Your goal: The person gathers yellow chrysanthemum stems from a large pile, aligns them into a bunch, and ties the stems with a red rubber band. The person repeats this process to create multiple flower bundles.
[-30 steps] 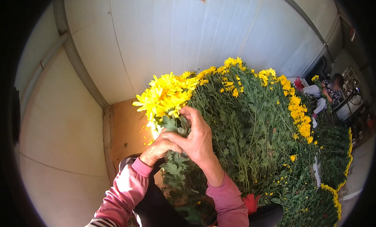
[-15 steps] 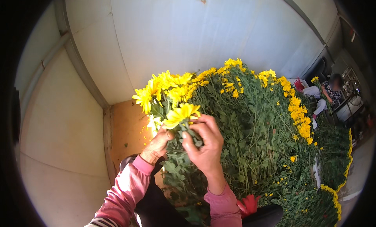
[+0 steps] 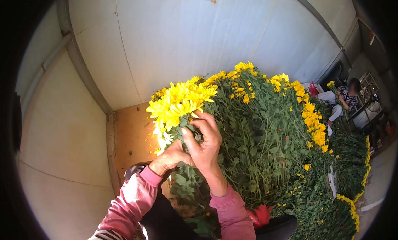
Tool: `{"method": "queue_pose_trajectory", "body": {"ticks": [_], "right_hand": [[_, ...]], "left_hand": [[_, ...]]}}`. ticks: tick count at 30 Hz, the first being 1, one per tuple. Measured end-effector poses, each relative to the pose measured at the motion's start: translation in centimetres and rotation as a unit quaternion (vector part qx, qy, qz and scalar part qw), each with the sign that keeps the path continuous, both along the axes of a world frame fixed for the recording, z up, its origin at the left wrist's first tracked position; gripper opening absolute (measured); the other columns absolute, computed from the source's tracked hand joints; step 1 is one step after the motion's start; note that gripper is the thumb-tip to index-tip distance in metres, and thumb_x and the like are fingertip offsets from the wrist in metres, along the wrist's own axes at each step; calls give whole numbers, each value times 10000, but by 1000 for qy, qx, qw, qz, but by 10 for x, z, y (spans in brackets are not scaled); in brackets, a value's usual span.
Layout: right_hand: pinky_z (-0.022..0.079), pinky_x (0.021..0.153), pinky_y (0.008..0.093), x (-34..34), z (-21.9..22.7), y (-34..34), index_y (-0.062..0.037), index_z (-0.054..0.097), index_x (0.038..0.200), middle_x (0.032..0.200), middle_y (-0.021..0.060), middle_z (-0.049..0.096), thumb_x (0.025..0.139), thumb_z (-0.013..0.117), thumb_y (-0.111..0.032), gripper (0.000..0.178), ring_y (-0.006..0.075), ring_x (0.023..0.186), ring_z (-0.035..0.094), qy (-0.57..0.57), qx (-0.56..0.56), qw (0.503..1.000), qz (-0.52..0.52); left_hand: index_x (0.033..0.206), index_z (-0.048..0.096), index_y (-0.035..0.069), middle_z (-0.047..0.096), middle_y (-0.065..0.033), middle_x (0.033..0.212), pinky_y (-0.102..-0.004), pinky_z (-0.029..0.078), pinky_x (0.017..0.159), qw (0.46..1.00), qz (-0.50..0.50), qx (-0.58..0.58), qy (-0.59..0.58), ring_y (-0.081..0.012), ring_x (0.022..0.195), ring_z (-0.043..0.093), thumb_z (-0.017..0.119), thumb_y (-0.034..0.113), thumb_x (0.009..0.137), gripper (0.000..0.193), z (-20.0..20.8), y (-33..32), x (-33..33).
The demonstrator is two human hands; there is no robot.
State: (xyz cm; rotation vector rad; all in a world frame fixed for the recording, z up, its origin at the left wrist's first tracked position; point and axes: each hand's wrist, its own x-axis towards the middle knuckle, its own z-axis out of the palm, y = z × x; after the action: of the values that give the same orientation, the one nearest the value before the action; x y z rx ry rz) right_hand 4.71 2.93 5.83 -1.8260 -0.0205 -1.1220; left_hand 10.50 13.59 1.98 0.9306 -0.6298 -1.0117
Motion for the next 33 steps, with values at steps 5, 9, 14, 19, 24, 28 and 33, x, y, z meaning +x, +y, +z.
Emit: {"method": "queue_pose_trajectory", "body": {"ticks": [5, 9, 14, 19, 24, 28, 33], "right_hand": [[456, 797, 388, 0, 11, 5, -3, 610, 864, 1028, 135, 556, 773, 683, -87, 144, 293, 953, 531, 15, -148, 986, -78], [418, 841, 417, -7, 1, 6, -32, 607, 860, 1069, 131, 521, 792, 672, -133, 139, 307, 1001, 484, 33, -156, 982, -97], [401, 840, 422, -6, 2, 13, -56, 618, 865, 1090, 117, 512, 794, 675, -156, 135, 299, 1008, 478, 41, -209, 972, -103], [429, 891, 428, -2, -14, 3, -54, 627, 1072, 1181, 116, 486, 835, 659, -357, 386, 276, 1003, 521, 48, -99, 994, -2], [450, 869, 405, -43, -101, -34, -32, 473, 1313, 1155, 171, 560, 811, 346, -795, 921, 288, 1036, 554, 295, 50, 946, 123], [468, 695, 406, -92, -140, 4, 14, 590, 995, 815, 158, 626, 859, 436, -661, 705, 301, 740, 593, 532, 44, 813, 233], [457, 714, 400, -110, -137, 57, -6, 504, 1112, 829, 146, 591, 870, 500, -620, 660, 282, 766, 581, 449, 110, 809, 363]], "left_hand": [[1106, 568, 4, 617, -45, 917, -262, 519, 695, 999, 35, 7, 20, -142, 844, 614, 661, -68, 573, 546, 13, 9, 1], [1165, 558, 32, 631, -39, 935, -263, 519, 722, 999, 8, -7, 41, -123, 834, 612, 686, -46, 627, 559, 1, 10, 5], [1157, 563, 32, 611, -33, 977, -265, 505, 767, 999, 13, -10, 27, -134, 865, 600, 682, -36, 596, 577, -15, 16, 9], [1105, 583, 31, 629, -48, 820, -308, 527, 668, 990, 73, -31, 118, -179, 741, 623, 681, -19, 641, 477, -12, 15, 8], [1076, 614, -23, 667, -147, 829, -337, 544, 656, 980, 76, -102, 152, -220, 722, 645, 648, 263, 801, 398, -20, 22, 33], [1133, 582, -18, 673, -200, 928, -404, 559, 779, 973, 140, -48, 180, -280, 799, 672, 656, 277, 822, 435, -13, 50, 34], [955, 550, 77, 451, -1, 588, -306, 406, 486, 951, 241, -60, 185, -125, 469, 458, 635, 253, 850, 222, -26, 88, 37]]}}
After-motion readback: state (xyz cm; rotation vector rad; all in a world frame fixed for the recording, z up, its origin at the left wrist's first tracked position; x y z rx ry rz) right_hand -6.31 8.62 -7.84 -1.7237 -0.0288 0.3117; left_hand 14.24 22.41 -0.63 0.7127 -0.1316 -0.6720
